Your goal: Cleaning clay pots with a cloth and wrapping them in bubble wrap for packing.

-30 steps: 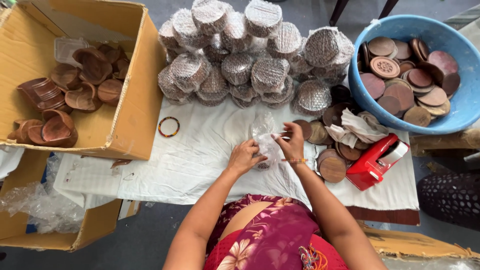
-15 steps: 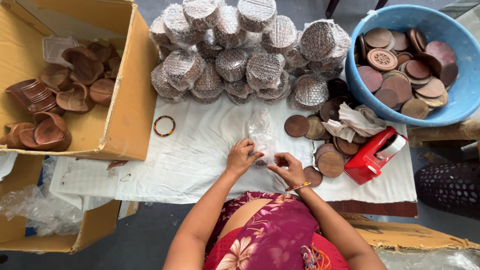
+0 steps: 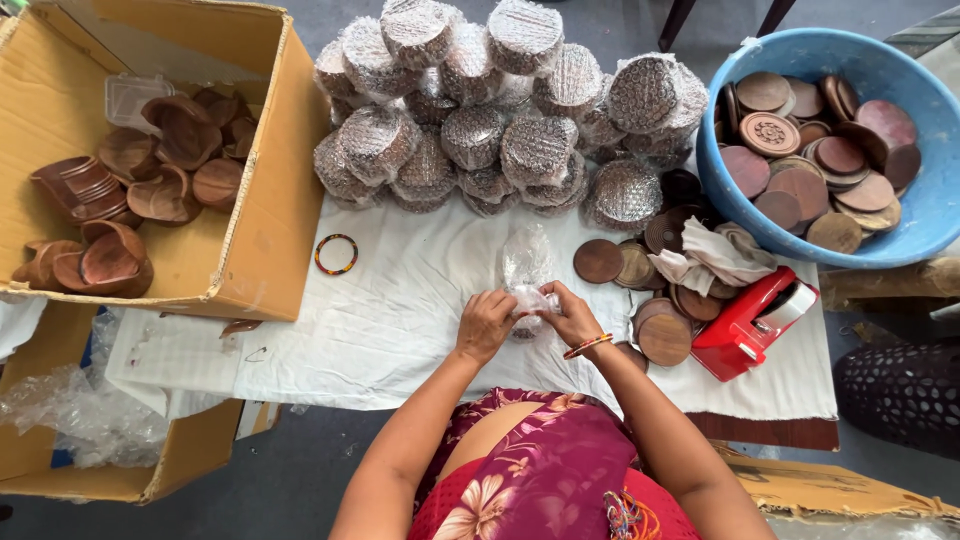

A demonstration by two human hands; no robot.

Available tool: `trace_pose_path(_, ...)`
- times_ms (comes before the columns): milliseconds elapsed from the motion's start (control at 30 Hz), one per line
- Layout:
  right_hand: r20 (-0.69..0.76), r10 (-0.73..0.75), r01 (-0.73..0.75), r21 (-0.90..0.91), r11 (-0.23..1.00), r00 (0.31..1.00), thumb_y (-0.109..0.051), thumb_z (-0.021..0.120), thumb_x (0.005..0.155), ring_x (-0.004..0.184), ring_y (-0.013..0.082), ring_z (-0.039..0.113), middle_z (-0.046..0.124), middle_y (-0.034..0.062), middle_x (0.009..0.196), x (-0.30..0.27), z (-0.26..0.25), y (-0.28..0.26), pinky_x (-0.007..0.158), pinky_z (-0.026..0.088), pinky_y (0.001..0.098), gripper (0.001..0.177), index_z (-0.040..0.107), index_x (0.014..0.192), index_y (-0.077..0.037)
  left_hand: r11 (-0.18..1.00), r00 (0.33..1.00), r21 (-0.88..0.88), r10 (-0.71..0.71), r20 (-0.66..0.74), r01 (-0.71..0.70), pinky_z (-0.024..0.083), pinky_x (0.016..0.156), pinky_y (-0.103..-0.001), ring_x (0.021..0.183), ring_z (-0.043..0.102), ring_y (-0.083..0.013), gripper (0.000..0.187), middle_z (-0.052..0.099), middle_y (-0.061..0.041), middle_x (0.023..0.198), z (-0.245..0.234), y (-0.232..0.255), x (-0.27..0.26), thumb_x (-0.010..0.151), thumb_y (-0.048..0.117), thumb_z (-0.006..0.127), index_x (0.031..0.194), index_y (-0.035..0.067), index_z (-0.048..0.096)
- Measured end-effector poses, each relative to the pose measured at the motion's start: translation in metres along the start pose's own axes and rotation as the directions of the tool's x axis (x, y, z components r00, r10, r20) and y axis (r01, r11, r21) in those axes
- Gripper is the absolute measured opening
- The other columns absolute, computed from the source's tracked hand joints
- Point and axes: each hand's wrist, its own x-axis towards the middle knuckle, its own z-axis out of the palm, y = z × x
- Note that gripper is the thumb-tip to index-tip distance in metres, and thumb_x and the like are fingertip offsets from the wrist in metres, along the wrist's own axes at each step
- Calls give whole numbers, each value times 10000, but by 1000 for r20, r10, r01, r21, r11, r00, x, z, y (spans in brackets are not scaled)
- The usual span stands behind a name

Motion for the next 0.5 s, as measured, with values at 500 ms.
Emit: trace_pose_path(500,-271,-682,546,-434,717,680,-132,895,844,739,189,640,644,45,850,-25,-14,9,638,520,317,291,615,917,-101,977,977,-74,-205,-63,200,472,847,-422,917,631,-268,287,662,-32,927,17,-1,15,972,371,651,978,92,714)
